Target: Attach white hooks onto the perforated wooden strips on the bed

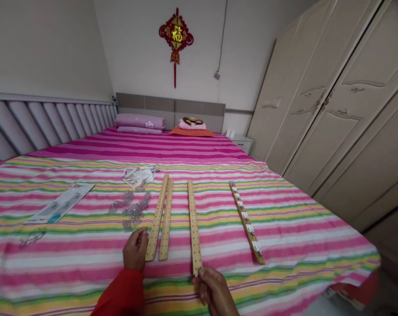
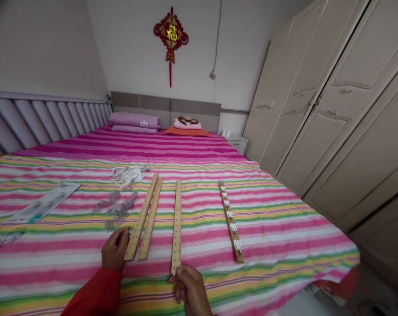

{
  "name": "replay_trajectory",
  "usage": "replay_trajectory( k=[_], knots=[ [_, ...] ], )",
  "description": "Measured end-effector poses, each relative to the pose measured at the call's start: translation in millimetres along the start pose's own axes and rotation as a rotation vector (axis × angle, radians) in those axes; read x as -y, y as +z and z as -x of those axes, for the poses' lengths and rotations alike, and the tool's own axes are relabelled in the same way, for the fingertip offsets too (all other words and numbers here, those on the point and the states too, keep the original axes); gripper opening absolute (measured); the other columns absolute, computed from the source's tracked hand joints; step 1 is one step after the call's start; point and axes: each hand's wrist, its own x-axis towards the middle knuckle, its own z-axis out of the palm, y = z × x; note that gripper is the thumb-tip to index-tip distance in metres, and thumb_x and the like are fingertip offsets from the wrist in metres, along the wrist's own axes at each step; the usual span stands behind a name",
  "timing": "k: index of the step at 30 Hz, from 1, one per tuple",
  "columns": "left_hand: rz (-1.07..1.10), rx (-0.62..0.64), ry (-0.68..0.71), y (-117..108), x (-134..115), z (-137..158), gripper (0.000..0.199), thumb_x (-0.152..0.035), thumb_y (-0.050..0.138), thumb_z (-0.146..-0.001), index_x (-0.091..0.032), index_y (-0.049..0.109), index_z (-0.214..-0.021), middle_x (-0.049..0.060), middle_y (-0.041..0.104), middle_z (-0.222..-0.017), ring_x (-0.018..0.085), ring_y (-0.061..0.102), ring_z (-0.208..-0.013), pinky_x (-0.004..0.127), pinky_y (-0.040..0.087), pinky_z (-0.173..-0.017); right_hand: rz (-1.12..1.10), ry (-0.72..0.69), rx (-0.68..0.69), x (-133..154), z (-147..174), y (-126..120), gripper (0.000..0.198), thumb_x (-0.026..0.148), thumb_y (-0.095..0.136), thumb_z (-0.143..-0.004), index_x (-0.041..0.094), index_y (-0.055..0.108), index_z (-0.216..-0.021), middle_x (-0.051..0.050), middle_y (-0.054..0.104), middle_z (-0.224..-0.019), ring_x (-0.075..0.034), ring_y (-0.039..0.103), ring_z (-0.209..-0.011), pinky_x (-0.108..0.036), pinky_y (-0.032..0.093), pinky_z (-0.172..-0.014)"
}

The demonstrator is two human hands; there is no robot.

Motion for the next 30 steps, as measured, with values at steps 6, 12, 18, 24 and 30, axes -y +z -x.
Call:
replay_trajectory(
  k=[6,12,18,24,30],
  knots=[
    [0.005,0.005,-0.003,0,-2,1,0.035,-0.046,0.051,-0.076,-0.017,0.066,-0.087,0.004,0.067,-0.074,0.016,0.062,-0.065,0.026,0.050,-0.061,0.030,0.051,0.043,1,-1,-5,0.035,0.043,0.078,-0.064,0.010,0.065,-0.063,-0.006,0.066,-0.057,-0.004,0.039,-0.032,-0.017,0.023,-0.032],
    [0.025,0.010,-0.004,-1,-6,2,0.035,-0.047,0.050,-0.077,-0.017,0.065,-0.086,0.004,0.067,-0.072,0.016,0.061,-0.064,0.027,0.050,-0.060,0.078,0.069,0.066,3,-2,-9,0.037,0.045,0.077,-0.063,0.011,0.065,-0.064,-0.005,0.065,-0.056,-0.003,0.038,-0.030,-0.017,0.024,-0.031],
    [0.076,0.022,-0.044,-2,-8,1,0.036,-0.048,0.054,-0.075,-0.016,0.066,-0.086,0.004,0.067,-0.071,0.016,0.061,-0.064,0.028,0.050,-0.061,0.182,0.070,0.021,1,-1,-11,0.044,0.055,0.073,-0.066,0.014,0.058,-0.060,0.002,0.053,-0.042,-0.004,0.035,-0.027,-0.016,0.019,-0.029],
    [0.255,0.010,-0.217,-17,-7,2,0.040,-0.049,0.058,-0.072,-0.014,0.065,-0.090,0.007,0.069,-0.077,0.020,0.066,-0.073,0.033,0.054,-0.069,0.155,-0.030,-0.172,7,5,-8,0.041,0.053,0.069,-0.071,0.017,0.052,-0.059,0.008,0.040,-0.042,-0.003,0.027,-0.032,-0.016,0.017,-0.033],
    [0.186,-0.233,-0.317,-41,-5,-21,0.038,-0.042,0.060,-0.065,-0.014,0.064,-0.090,0.004,0.066,-0.075,0.016,0.061,-0.070,0.031,0.052,-0.069,0.183,-0.158,-0.217,15,10,-5,0.038,0.052,0.075,-0.064,0.018,0.058,-0.063,0.006,0.040,-0.050,-0.007,0.033,-0.045,-0.019,0.026,-0.040]
  ],
)
